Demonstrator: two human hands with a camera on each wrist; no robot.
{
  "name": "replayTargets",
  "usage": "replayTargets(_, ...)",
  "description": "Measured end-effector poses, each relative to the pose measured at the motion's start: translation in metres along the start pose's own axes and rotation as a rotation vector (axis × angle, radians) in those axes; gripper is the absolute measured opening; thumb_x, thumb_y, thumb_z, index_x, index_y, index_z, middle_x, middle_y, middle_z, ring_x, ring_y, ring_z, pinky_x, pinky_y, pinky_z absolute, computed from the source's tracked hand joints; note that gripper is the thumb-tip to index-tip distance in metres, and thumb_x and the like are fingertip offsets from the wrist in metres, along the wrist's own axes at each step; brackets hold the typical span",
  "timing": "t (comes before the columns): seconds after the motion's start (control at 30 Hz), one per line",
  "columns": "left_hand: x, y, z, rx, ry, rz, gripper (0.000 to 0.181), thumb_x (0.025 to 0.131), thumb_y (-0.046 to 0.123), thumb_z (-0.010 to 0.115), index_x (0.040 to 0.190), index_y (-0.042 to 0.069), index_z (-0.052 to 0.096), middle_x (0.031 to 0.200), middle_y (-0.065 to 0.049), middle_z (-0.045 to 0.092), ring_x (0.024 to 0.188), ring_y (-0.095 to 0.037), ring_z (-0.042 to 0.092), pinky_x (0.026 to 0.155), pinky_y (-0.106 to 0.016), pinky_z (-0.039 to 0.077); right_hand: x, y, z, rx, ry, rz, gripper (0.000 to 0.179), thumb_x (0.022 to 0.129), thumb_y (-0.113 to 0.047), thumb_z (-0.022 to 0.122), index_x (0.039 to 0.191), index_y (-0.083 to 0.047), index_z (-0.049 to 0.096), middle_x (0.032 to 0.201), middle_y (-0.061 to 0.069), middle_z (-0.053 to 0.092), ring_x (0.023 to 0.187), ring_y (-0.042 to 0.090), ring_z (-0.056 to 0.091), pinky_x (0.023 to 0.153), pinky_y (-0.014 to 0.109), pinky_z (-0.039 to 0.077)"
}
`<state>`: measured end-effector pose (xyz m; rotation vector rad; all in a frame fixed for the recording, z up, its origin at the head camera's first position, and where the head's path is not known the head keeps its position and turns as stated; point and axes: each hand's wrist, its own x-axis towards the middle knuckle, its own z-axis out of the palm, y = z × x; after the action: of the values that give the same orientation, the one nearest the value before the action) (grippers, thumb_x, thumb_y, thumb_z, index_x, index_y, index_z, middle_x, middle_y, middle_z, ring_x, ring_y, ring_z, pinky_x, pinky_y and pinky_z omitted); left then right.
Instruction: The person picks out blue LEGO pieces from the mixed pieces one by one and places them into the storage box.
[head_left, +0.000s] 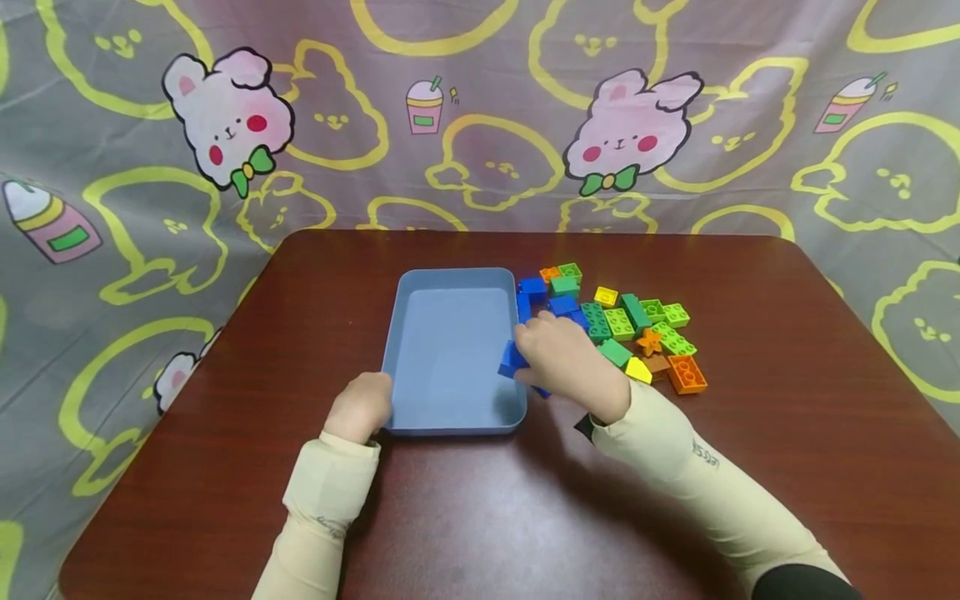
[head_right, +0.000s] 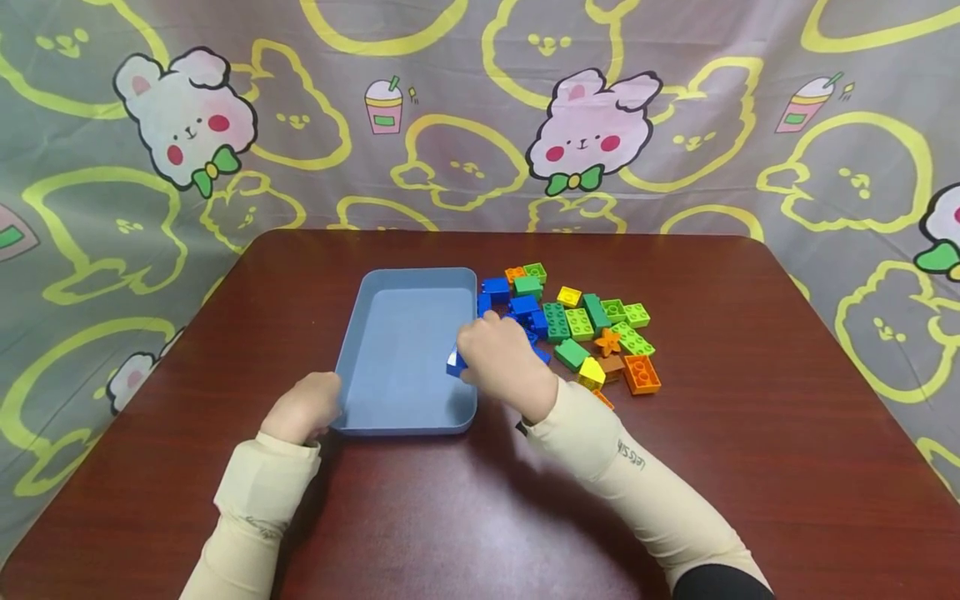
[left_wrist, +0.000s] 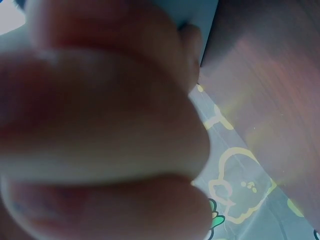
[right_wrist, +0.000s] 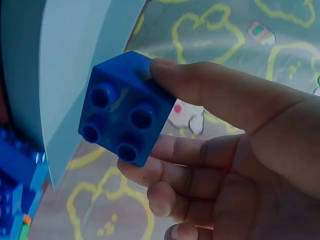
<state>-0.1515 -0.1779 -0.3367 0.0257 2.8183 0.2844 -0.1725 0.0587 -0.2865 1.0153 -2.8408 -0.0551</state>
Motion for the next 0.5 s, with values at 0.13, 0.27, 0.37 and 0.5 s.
replayTargets(0.13, 0.001, 0.000, 0.000, 0.004, -0.007, -0.005, 0.016, 0.076, -0.011, 0.048, 0.066, -0.002, 0.055, 0.063, -0.013, 0.050, 0.056, -0.025, 0.052, 0.045, -0.031, 0.043, 0.002, -0.010, 0.002, -0.009, -0.053, -0.033, 0.038, 0.067, -0.032, 0.077, 0.085, -0.002, 0.062, 0.072, 0.007, 0.059, 0.066, 0.021, 0.049, 0.052, 0.027, 0.043)
replayTargets(0.27, 0.001, 0.001, -0.001, 0.008, -0.012, -0.008, 0.015, 0.076, -0.011, 0.049, 0.066, -0.002, 0.056, 0.066, -0.014, 0.052, 0.058, -0.025, 0.052, 0.046, -0.032, 0.043, 0.003, -0.016, 0.004, -0.013, -0.065, -0.057, 0.038, 0.067, -0.031, 0.078, 0.083, -0.001, 0.062, 0.071, 0.007, 0.059, 0.066, 0.021, 0.050, 0.051, 0.027, 0.043)
replayTargets(0.37, 0.001, 0.001, -0.002, 0.004, -0.021, -0.013, 0.016, 0.077, -0.011, 0.048, 0.067, -0.002, 0.056, 0.067, -0.015, 0.052, 0.058, -0.025, 0.052, 0.046, -0.032, 0.043, 0.003, -0.018, 0.010, -0.024, -0.037, -0.095, 0.039, 0.065, -0.033, 0.079, 0.082, -0.001, 0.063, 0.069, 0.007, 0.058, 0.064, 0.020, 0.050, 0.050, 0.026, 0.042)
replayTargets(0.5, 0.001, 0.001, -0.002, 0.001, -0.036, -0.019, 0.016, 0.078, -0.011, 0.048, 0.067, -0.002, 0.056, 0.066, -0.014, 0.051, 0.057, -0.025, 0.052, 0.045, -0.031, 0.042, 0.003, -0.023, 0.014, -0.071, -0.012, -0.138, 0.038, 0.065, -0.035, 0.078, 0.076, -0.003, 0.061, 0.065, 0.005, 0.055, 0.061, 0.019, 0.049, 0.047, 0.026, 0.040)
